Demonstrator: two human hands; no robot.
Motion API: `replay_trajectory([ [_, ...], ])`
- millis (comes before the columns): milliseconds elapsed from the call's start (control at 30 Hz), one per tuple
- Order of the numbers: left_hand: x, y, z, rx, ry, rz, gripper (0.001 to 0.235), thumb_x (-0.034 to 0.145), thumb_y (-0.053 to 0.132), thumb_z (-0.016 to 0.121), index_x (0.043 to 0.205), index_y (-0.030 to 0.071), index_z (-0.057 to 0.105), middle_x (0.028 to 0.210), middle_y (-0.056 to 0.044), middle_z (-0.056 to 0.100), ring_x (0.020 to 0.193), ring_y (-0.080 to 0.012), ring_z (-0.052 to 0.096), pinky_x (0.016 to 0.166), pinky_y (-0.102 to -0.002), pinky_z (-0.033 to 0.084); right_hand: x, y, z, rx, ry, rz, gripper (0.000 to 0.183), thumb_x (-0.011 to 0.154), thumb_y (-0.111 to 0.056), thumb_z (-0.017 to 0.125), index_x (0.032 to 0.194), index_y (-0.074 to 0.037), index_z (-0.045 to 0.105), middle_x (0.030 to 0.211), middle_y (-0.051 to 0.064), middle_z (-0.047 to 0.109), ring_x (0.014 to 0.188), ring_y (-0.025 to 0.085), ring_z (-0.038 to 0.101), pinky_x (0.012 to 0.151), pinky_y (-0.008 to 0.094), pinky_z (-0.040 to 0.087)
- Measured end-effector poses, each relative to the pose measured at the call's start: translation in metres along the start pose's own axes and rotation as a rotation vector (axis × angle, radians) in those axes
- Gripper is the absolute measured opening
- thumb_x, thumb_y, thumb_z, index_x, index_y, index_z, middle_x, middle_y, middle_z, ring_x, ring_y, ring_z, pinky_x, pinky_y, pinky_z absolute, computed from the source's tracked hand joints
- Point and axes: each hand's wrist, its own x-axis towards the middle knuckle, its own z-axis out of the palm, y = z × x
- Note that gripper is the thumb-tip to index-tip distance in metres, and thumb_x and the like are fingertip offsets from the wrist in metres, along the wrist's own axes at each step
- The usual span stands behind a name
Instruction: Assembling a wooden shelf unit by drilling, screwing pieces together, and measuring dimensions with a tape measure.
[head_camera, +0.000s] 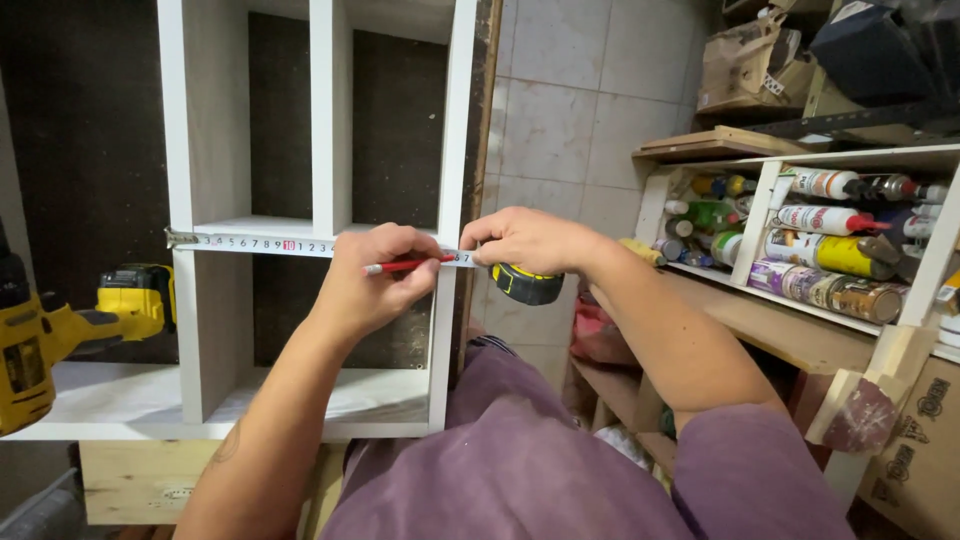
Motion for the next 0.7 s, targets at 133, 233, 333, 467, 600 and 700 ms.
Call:
replay_trajectory([
  [133,0.0016,0.0005,0.0016,0.007,0.003,-0.011,0.011,0.087,0.014,0.078,0.096,0.011,0.082,0.079,-0.017,0.075,0.074,-0.0368,0.075,0.072,-0.043,0.058,0.0024,0.0025,-0.0002,-0.013,-0.012,0.004,0.02,0.09,-0.031,0.063,0.098,-0.02,0.078,0.077,0.003,0.074,0.084,0.02,0.067,0.086,0.034,0.053],
  [233,0.0022,0.0014,0.0024,0.014,0.01,-0.005,0.009,0.09,0.014,0.077,0.096,0.009,0.081,0.08,-0.018,0.076,0.075,-0.0388,0.075,0.073,-0.044,0.059,0.0031,0.0015,-0.0005,-0.024,-0.016,0.014,0.02,0.09,-0.032,0.063,0.099,-0.021,0.078,0.078,0.002,0.073,0.086,0.02,0.068,0.087,0.034,0.054],
  [333,0.0018,-0.0013,0.0039,0.023,0.006,-0.02,0.009,0.091,0.014,0.077,0.097,0.008,0.082,0.081,-0.018,0.077,0.076,-0.0375,0.076,0.073,-0.043,0.059,0.0027,0.0003,-0.0008,-0.023,-0.016,0.024,0.02,0.089,-0.032,0.063,0.098,-0.023,0.078,0.076,-0.001,0.074,0.085,0.017,0.068,0.087,0.032,0.054],
  [467,0.001,-0.0029,0.0049,0.027,0.011,-0.007,0.009,0.09,0.014,0.078,0.097,0.011,0.082,0.08,-0.017,0.076,0.077,-0.037,0.075,0.073,-0.043,0.059,0.0008,-0.0016,-0.002,0.029,-0.023,0.006,0.019,0.089,-0.028,0.062,0.097,-0.022,0.078,0.074,-0.001,0.072,0.083,0.014,0.067,0.086,0.03,0.053],
  [600,0.0006,-0.007,0.0058,0.043,0.008,-0.007,0.008,0.09,0.014,0.079,0.097,0.011,0.082,0.081,-0.015,0.076,0.078,-0.0355,0.076,0.073,-0.043,0.059,-0.0008,-0.0015,-0.0026,0.016,-0.026,-0.013,0.02,0.089,-0.028,0.062,0.098,-0.021,0.078,0.076,0.002,0.071,0.083,0.018,0.066,0.085,0.033,0.053],
  [700,0.001,0.0007,0.006,0.046,0.018,-0.001,0.009,0.09,0.01,0.077,0.098,0.009,0.081,0.082,-0.018,0.076,0.078,-0.0385,0.076,0.073,-0.045,0.06,-0.0007,-0.0045,-0.0018,0.016,-0.021,-0.017,0.019,0.089,-0.028,0.062,0.097,-0.02,0.077,0.075,0.001,0.069,0.083,0.017,0.064,0.084,0.033,0.053],
])
